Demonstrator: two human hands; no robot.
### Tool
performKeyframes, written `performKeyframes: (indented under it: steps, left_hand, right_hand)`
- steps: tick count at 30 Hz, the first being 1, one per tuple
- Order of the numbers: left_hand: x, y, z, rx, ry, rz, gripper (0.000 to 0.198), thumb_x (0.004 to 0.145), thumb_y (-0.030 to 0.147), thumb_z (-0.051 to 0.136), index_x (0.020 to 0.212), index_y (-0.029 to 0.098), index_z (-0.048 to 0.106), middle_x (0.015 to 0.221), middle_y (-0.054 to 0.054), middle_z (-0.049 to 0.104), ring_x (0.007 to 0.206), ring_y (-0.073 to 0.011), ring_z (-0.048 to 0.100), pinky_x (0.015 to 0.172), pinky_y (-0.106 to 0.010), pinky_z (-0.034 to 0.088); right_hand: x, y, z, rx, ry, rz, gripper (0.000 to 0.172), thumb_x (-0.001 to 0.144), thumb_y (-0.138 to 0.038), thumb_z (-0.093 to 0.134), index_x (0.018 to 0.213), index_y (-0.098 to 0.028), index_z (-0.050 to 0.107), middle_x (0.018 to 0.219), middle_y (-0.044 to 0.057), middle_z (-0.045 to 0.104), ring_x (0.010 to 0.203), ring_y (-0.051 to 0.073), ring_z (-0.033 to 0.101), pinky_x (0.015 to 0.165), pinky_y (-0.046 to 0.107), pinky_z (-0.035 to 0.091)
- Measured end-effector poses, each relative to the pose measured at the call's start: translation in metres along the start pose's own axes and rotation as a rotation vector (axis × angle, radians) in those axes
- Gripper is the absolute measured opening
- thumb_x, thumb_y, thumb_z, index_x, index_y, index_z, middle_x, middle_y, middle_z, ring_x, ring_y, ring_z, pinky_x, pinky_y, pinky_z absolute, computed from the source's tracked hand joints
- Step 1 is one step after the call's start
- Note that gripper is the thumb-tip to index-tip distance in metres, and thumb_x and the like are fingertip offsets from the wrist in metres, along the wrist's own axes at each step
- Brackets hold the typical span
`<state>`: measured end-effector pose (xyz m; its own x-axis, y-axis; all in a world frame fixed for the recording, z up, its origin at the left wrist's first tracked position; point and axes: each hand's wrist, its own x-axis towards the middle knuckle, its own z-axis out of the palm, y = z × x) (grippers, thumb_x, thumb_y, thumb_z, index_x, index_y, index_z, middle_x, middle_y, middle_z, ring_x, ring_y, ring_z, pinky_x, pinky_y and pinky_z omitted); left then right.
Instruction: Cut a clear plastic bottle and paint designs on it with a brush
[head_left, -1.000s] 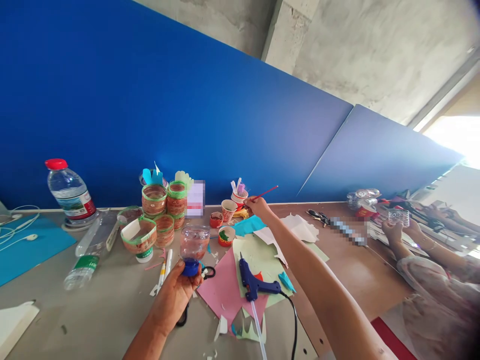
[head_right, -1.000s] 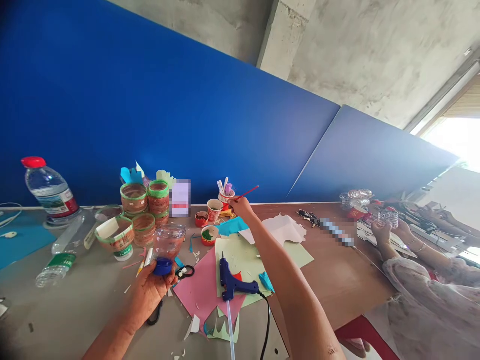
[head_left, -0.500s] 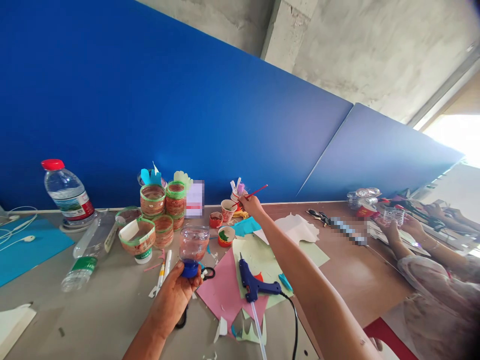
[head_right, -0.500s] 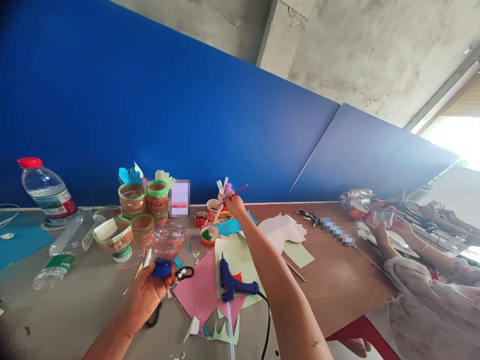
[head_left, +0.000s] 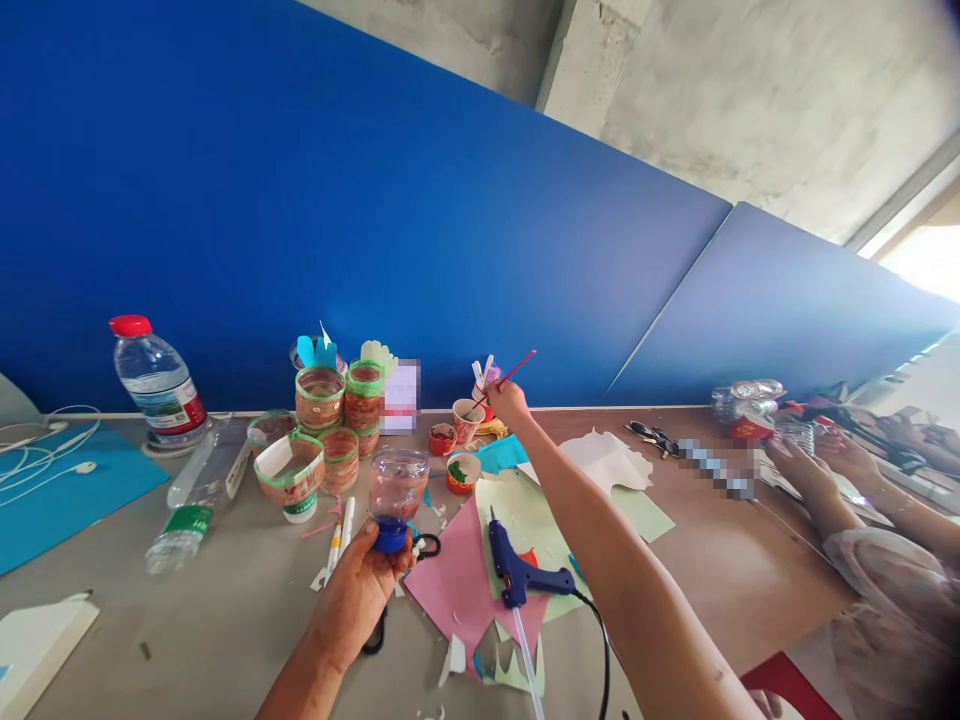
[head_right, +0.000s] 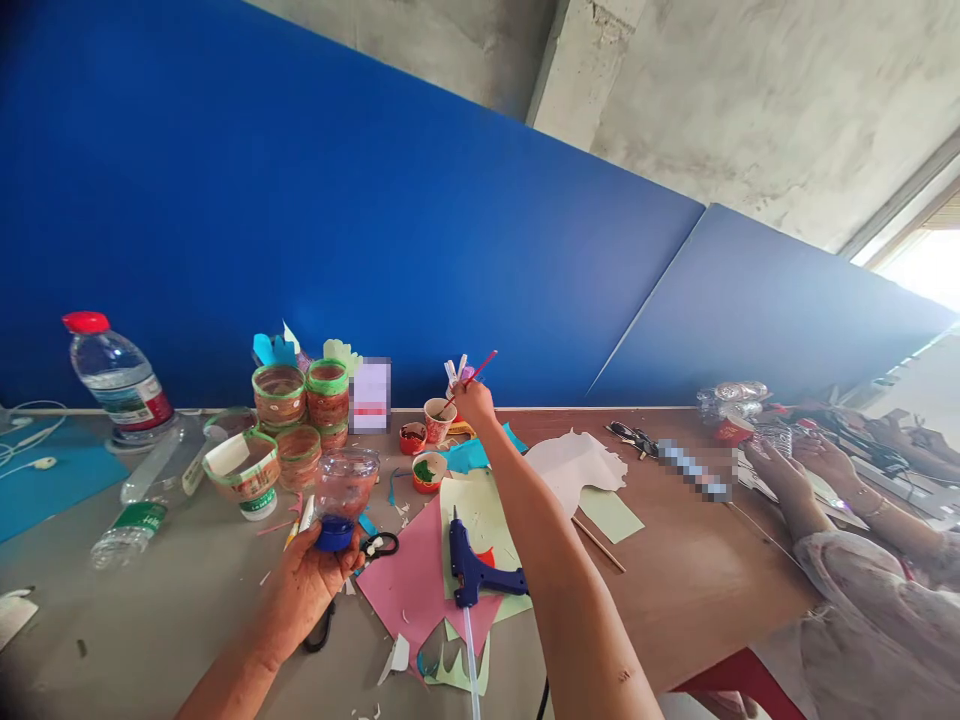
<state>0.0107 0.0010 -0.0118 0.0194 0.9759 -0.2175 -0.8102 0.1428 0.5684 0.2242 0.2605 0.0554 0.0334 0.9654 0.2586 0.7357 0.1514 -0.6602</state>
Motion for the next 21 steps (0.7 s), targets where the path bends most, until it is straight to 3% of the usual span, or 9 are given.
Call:
performKeyframes:
  steps: [6, 11, 21]
  left_hand:
    - [0.003, -0.003, -0.007, -0.024, -0.005, -0.003, 0.022, 0.072, 0.032, 0.074, 0.080, 0.013, 0.066, 0.073, -0.010, 0.070, 0.061, -0.0172, 0.060, 0.064, -0.033, 0.050]
    - [0.006, -0.004, -0.010, -0.036, -0.017, -0.004, 0.022, 0.071, 0.032, 0.075, 0.079, 0.014, 0.066, 0.073, -0.009, 0.071, 0.058, -0.0158, 0.059, 0.062, -0.032, 0.049]
    - [0.006, -0.004, -0.009, -0.018, -0.003, -0.014, 0.019, 0.072, 0.030, 0.072, 0.077, 0.014, 0.065, 0.071, -0.009, 0.070, 0.057, -0.0155, 0.058, 0.063, -0.033, 0.049]
  right_hand:
    - [-0.014, 0.014, -0.015, 0.112, 0.085, 0.084, 0.033, 0.084, -0.035, 0.045, 0.065, -0.017, 0.064, 0.058, 0.005, 0.063, 0.059, 0.017, 0.059, 0.055, 0.023, 0.041]
    - [-0.025, 0.022, -0.019, 0.290, 0.077, 0.126, 0.032, 0.081, -0.040, 0.049, 0.068, -0.015, 0.065, 0.053, 0.002, 0.061, 0.047, 0.014, 0.053, 0.047, 0.023, 0.041]
    - [-0.037, 0.025, -0.023, 0.571, 0.084, 0.191, 0.030, 0.075, -0.044, 0.057, 0.071, -0.015, 0.063, 0.051, 0.001, 0.059, 0.044, 0.012, 0.052, 0.044, 0.022, 0.043]
